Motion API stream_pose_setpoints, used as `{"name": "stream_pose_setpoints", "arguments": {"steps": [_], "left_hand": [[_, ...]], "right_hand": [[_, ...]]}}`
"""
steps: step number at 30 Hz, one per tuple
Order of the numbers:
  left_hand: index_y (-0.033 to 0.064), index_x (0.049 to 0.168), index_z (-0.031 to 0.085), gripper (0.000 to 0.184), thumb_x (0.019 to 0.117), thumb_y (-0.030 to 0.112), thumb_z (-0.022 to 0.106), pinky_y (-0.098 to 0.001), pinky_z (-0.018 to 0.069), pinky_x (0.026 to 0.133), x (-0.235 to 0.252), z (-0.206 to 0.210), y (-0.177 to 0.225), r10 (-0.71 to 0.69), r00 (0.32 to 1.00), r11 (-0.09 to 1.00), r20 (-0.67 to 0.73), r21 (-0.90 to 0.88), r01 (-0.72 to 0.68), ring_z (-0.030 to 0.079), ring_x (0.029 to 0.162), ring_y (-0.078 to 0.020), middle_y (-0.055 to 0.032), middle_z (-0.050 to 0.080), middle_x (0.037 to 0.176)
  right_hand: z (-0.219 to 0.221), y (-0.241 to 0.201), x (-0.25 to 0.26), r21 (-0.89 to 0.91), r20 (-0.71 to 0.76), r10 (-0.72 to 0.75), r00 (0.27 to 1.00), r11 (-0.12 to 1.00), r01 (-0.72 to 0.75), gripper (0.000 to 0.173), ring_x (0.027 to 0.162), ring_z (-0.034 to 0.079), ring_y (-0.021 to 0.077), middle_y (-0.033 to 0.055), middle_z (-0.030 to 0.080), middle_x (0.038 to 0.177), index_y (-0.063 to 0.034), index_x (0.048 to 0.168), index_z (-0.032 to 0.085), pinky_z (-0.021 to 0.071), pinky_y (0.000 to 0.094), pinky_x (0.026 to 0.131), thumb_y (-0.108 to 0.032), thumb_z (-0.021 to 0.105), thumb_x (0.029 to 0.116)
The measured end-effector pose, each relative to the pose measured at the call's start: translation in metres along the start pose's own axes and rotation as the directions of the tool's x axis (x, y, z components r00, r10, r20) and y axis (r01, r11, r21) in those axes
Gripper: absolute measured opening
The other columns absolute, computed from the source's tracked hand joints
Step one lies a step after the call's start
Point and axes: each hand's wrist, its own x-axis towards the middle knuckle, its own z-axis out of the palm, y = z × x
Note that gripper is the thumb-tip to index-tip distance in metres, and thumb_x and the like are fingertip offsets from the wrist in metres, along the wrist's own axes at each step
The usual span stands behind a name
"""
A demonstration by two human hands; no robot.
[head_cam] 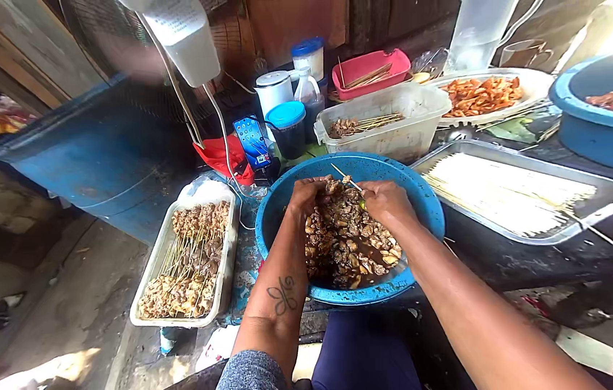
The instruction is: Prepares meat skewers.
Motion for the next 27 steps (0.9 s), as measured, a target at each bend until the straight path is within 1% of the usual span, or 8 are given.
{"name": "stream_pose_setpoints", "arguments": {"steps": [5, 8, 11, 13, 17, 20, 25, 27], "left_hand": [[0.0000, 0.109, 0.064, 0.016, 0.1044, 0.008, 0.050, -0.0257, 0.0519, 0.055, 0.004, 0.001, 0.003, -0.018, 0.999, 0.994, -0.050, -0.104, 0.013, 0.058, 0.060, -0.0118, -0.0055, 0.062, 0.080], [-0.0027, 0.108, 0.062, 0.013, 0.0981, -0.005, 0.054, -0.0243, 0.0522, 0.057, 0.004, 0.002, 0.002, 0.055, 0.995, 0.992, -0.079, -0.109, -0.064, 0.056, 0.060, -0.0104, -0.0051, 0.061, 0.080], [-0.0044, 0.111, 0.060, 0.016, 0.1007, -0.006, 0.049, -0.0224, 0.0514, 0.055, 0.004, 0.003, 0.003, 0.068, 0.985, 0.988, -0.156, -0.130, -0.089, 0.055, 0.057, -0.0087, -0.0046, 0.060, 0.077], [-0.0044, 0.113, 0.062, 0.016, 0.1020, -0.002, 0.050, -0.0230, 0.0502, 0.058, 0.005, -0.002, 0.002, 0.133, 0.973, 0.990, -0.188, 0.063, -0.123, 0.055, 0.060, -0.0087, -0.0062, 0.061, 0.081], [-0.0010, 0.116, 0.069, 0.024, 0.1020, 0.016, 0.063, -0.0530, 0.0518, 0.094, 0.002, -0.008, 0.008, 0.288, 0.951, 0.670, -0.113, 0.733, -0.116, 0.067, 0.104, -0.0324, -0.0197, 0.071, 0.112], [0.0084, 0.118, 0.071, 0.025, 0.0952, 0.019, 0.071, -0.0627, 0.0475, 0.100, -0.010, 0.001, 0.016, 0.232, 0.966, 0.418, -0.116, 0.908, 0.008, 0.054, 0.129, -0.0430, -0.0229, 0.060, 0.132], [0.0043, 0.107, 0.077, 0.017, 0.0915, 0.012, 0.075, -0.0567, 0.0510, 0.096, -0.009, 0.013, 0.006, 0.086, 0.958, 0.428, 0.274, 0.858, -0.284, 0.068, 0.107, -0.0323, -0.0167, 0.073, 0.109], [0.0053, 0.108, 0.077, 0.020, 0.0923, 0.017, 0.075, -0.0593, 0.0513, 0.096, -0.003, 0.024, -0.005, -0.037, 0.927, 0.309, 0.373, 0.887, -0.344, 0.068, 0.108, -0.0332, -0.0161, 0.074, 0.109]], "right_hand": [[0.002, 0.003, 0.000, -0.021, 0.009, -0.034, 0.999, 0.999, 0.034, 0.033, 0.126, 0.062, 0.0425, 0.0224, 0.069, 0.129, -0.0078, 0.132, 0.071, 0.0459, 0.0630, 0.105, -0.007, 0.048, 0.1085], [0.002, 0.004, -0.001, -0.028, 0.019, -0.041, 0.999, 0.999, 0.041, 0.033, 0.126, 0.061, 0.0429, 0.0231, 0.068, 0.130, -0.0070, 0.132, 0.071, 0.0452, 0.0631, 0.106, -0.007, 0.048, 0.1086], [0.002, 0.005, -0.001, -0.039, 0.025, -0.041, 0.999, 0.998, 0.042, 0.034, 0.127, 0.061, 0.0434, 0.0227, 0.068, 0.131, -0.0079, 0.133, 0.071, 0.0454, 0.0631, 0.105, -0.008, 0.047, 0.1090], [0.002, 0.004, -0.003, -0.030, 0.014, -0.044, 0.999, 0.999, 0.045, 0.034, 0.126, 0.062, 0.0436, 0.0232, 0.068, 0.130, -0.0074, 0.133, 0.070, 0.0453, 0.0635, 0.105, -0.008, 0.047, 0.1092], [-0.001, 0.002, -0.007, -0.003, -0.062, -0.065, 0.996, 0.998, 0.065, 0.035, 0.123, 0.063, 0.0441, 0.0246, 0.070, 0.127, -0.0055, 0.133, 0.070, 0.0465, 0.0631, 0.103, -0.006, 0.046, 0.1085], [-0.002, 0.002, -0.007, -0.009, -0.073, -0.059, 0.996, 0.998, 0.058, 0.035, 0.124, 0.063, 0.0440, 0.0244, 0.069, 0.129, -0.0061, 0.134, 0.069, 0.0463, 0.0624, 0.104, -0.006, 0.045, 0.1087], [-0.002, 0.000, -0.004, -0.001, -0.067, -0.045, 0.997, 0.999, 0.046, 0.035, 0.124, 0.063, 0.0423, 0.0240, 0.069, 0.128, -0.0064, 0.133, 0.070, 0.0461, 0.0616, 0.104, -0.007, 0.045, 0.1089], [-0.002, 0.000, -0.003, -0.009, -0.065, -0.036, 0.997, 0.999, 0.036, 0.035, 0.125, 0.063, 0.0407, 0.0224, 0.069, 0.128, -0.0077, 0.133, 0.071, 0.0469, 0.0604, 0.104, -0.007, 0.045, 0.1089]]}}
